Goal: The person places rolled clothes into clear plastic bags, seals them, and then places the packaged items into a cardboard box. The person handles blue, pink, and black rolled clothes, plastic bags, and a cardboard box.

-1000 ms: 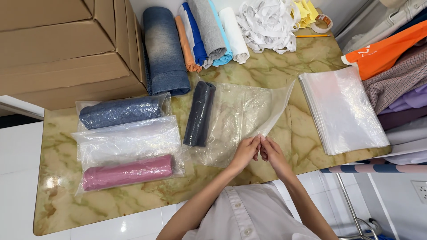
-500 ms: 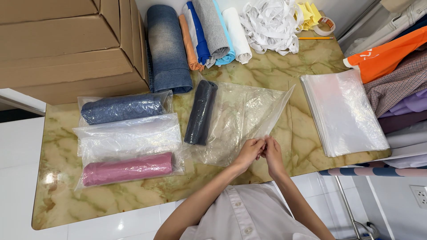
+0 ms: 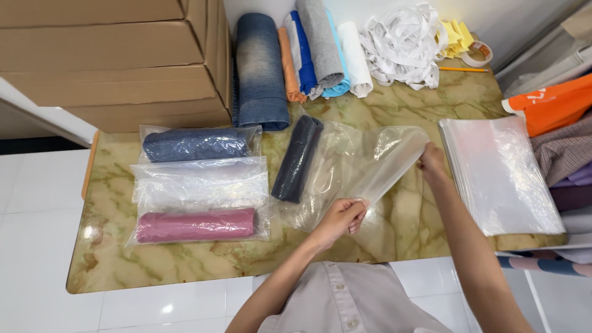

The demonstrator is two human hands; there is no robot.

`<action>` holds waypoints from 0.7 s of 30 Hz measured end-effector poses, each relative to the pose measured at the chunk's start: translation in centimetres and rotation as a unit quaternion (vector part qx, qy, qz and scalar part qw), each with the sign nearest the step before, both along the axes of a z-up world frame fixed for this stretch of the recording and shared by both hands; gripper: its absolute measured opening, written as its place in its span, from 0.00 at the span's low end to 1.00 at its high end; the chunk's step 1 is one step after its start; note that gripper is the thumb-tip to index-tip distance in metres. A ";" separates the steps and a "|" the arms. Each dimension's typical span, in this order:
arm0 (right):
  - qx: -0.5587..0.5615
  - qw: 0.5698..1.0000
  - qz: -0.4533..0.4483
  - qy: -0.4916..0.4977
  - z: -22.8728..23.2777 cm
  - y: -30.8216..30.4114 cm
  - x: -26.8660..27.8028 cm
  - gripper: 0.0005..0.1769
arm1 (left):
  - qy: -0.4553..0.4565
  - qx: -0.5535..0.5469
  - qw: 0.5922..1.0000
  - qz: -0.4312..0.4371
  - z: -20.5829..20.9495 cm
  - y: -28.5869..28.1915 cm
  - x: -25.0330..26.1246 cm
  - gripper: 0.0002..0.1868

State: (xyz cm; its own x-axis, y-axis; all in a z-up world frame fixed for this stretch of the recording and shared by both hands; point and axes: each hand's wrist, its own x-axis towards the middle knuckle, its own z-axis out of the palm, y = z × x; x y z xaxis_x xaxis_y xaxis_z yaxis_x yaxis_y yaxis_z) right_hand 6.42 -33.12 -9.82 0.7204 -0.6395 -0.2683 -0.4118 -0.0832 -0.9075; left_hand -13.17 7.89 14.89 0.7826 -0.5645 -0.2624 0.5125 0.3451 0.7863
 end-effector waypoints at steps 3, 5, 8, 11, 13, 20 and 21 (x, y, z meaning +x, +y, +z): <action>-0.010 1.000 0.019 0.002 1.4 -1.5 2.7 0.21 | -0.020 -0.027 0.999 -0.005 2.1 0.0 -0.2 0.14; -0.004 1.000 0.007 -0.003 1.2 -3.0 4.0 0.22 | -0.030 -0.031 0.999 -0.007 1.5 -0.4 -0.3 0.13; 0.010 1.000 -0.020 -0.010 2.7 -2.7 3.6 0.25 | -0.032 -0.036 0.999 -0.015 0.9 -0.9 -0.2 0.14; 0.027 0.998 -0.028 -0.045 1.5 -4.0 2.3 0.26 | -0.013 -0.045 0.999 -0.017 0.2 -1.4 -0.3 0.14; 0.038 0.996 -0.024 -0.079 2.5 -4.2 0.8 0.26 | -0.004 -0.051 0.999 -0.015 -0.1 -1.0 -0.3 0.15; 0.131 0.985 0.045 -0.102 12.4 -0.6 -6.2 0.14 | 0.079 0.132 0.986 0.069 -2.8 2.9 0.0 0.23; 0.111 0.988 0.058 -0.089 13.0 -0.3 -6.8 0.19 | 0.071 0.173 0.978 0.086 -4.2 3.3 0.1 0.27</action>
